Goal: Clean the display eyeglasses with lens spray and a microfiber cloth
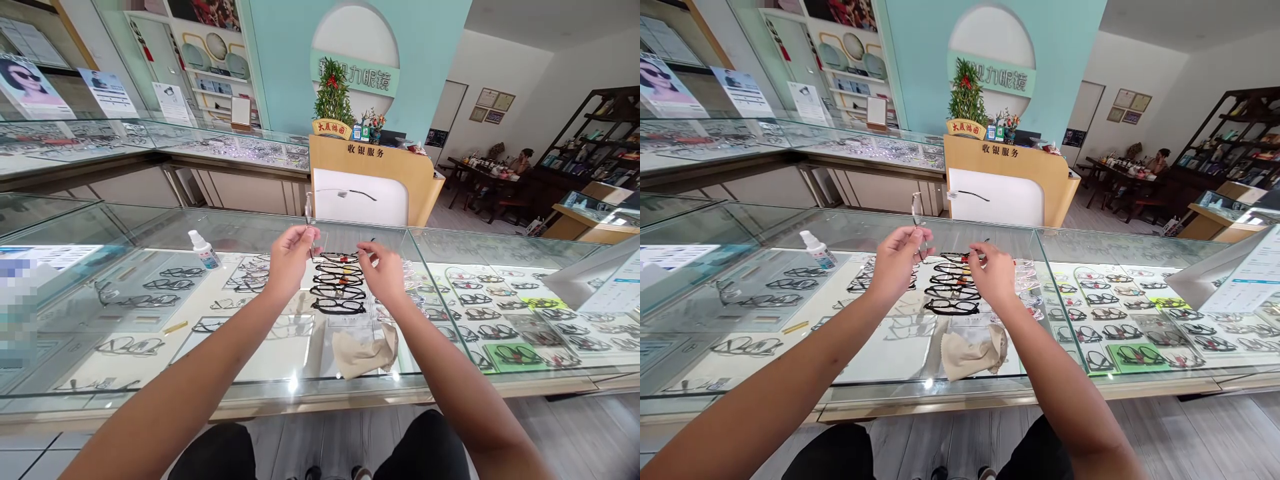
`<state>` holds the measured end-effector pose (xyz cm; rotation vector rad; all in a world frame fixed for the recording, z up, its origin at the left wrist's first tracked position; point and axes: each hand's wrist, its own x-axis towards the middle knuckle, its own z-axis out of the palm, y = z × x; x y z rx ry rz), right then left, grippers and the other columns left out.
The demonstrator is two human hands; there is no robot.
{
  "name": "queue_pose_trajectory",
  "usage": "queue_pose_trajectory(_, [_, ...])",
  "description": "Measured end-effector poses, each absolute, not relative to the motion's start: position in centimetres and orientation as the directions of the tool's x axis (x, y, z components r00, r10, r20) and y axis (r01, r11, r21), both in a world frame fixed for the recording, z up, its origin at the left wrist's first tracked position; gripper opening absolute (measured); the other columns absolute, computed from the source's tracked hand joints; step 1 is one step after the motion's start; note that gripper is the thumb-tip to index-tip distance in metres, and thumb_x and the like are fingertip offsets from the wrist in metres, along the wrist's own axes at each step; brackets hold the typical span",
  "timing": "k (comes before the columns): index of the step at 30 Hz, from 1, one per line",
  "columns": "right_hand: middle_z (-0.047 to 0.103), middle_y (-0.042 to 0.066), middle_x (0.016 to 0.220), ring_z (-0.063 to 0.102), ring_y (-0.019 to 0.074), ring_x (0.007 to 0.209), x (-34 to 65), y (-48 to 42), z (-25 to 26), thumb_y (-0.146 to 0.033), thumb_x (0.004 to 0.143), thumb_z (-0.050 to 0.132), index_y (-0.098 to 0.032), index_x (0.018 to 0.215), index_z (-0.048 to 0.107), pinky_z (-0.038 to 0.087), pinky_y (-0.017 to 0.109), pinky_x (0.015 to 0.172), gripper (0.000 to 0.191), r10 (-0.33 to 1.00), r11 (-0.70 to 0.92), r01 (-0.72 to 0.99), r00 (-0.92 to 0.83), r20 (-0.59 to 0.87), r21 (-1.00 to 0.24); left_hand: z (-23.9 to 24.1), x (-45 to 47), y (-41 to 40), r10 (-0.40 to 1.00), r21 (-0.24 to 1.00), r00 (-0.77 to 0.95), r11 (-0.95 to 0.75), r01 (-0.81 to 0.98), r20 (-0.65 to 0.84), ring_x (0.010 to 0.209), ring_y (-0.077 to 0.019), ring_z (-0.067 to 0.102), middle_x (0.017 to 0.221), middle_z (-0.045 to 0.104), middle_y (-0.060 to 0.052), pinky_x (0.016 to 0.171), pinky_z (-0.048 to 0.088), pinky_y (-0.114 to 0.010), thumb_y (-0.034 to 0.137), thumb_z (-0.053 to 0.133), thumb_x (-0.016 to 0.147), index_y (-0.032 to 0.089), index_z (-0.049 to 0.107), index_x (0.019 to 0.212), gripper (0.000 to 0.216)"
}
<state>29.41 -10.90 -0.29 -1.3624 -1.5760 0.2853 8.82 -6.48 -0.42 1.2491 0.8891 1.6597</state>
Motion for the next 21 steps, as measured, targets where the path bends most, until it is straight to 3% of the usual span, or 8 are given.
queue_pose_trajectory(5, [0.084, 0.003, 0.083, 0.069, 0.0234, 0.071, 29.4, -10.8, -0.4, -0.033, 0.098, 0.063, -0.029, 0.092, 0.085, 0.045, 0.036, 0.073, 0.023, 0.888, 0.279, 0.665, 0.097, 0.45, -0.693, -0.2, 8.5, -6.2, 0.922, 0.888, -0.216, -0.372, -0.27, 0.321, 0.107, -0.0215, 0.069, 0.111, 0.073, -0.007, 0.083, 0.068, -0.035, 0.066, 0.091, 0.077, 0.022, 0.073, 0.09, 0.049])
queue_pose_trajectory(10, [0.069, 0.0, 0.062, 0.059, 0.0193, 0.061, 29.5, -10.9, -0.3, -0.034, 0.1, 0.061, -0.027, 0.074, 0.079, 0.039, 0.035, 0.074, 0.033, 0.876, 0.281, 0.74, 0.062, 0.478, -0.611, -0.2, 8.6, -6.3, 0.929, 0.899, -0.194, -0.359, -0.252, 0.316, 0.109, -0.0229, 0.07, 0.108, 0.074, -0.008, 0.086, 0.068, -0.037, 0.067, 0.091, 0.076, 0.022, 0.075, 0.091, 0.05])
queue_pose_trajectory(12, [0.073, 0.002, 0.071, 0.063, 0.0206, 0.07, 29.3, -11.2, -0.1, -0.035, 0.1, 0.063, -0.027, 0.083, 0.082, 0.042, 0.037, 0.081, 0.027, 0.856, 0.302, 0.761, 0.048, 0.514, -0.574, -0.3, 8.8, -6.5, 0.936, 0.909, -0.139, -0.349, -0.227, 0.324, 0.109, -0.0241, 0.07, 0.105, 0.075, -0.008, 0.09, 0.068, -0.04, 0.067, 0.091, 0.076, 0.021, 0.076, 0.091, 0.05])
queue_pose_trajectory(14, [0.079, 0.006, 0.093, 0.068, 0.0249, 0.086, 29.0, -11.4, -0.1, -0.038, 0.099, 0.066, -0.026, 0.109, 0.085, 0.047, 0.04, 0.089, 0.024, 0.823, 0.374, 0.753, 0.0, 0.568, -0.541, -0.4, 9.0, -6.8, 0.94, 0.918, -0.066, -0.34, -0.205, 0.334, 0.111, -0.026, 0.071, 0.107, 0.076, -0.008, 0.095, 0.068, -0.044, 0.068, 0.091, 0.076, 0.021, 0.078, 0.091, 0.051])
queue_pose_trajectory(17, [0.077, 0.014, 0.123, 0.07, 0.0312, 0.114, 28.5, -11.5, -0.4, -0.04, 0.099, 0.071, -0.021, 0.138, 0.075, 0.053, 0.045, 0.102, 0.043, 0.765, 0.543, 0.682, -0.16, 0.623, -0.491, -0.7, 9.5, -7.4, 0.93, 0.92, 0.063, -0.346, -0.183, 0.362, 0.115, -0.0283, 0.07, 0.122, 0.074, -0.011, 0.097, 0.067, -0.045, 0.067, 0.091, 0.078, 0.02, 0.08, 0.091, 0.05])
queue_pose_trajectory(21, [0.077, 0.014, 0.134, 0.07, 0.0305, 0.125, 27.9, -11.4, -1.1, -0.036, 0.102, 0.071, -0.023, 0.138, 0.07, 0.055, 0.049, 0.112, 0.038, 0.72, 0.657, 0.566, -0.274, 0.638, -0.499, -0.9, 9.7, -7.9, 0.889, 0.908, 0.2, -0.383, -0.169, 0.412, 0.125, -0.031, 0.069, 0.137, 0.068, -0.013, 0.104, 0.064, -0.047, 0.062, 0.09, 0.083, 0.02, 0.084, 0.096, 0.044])
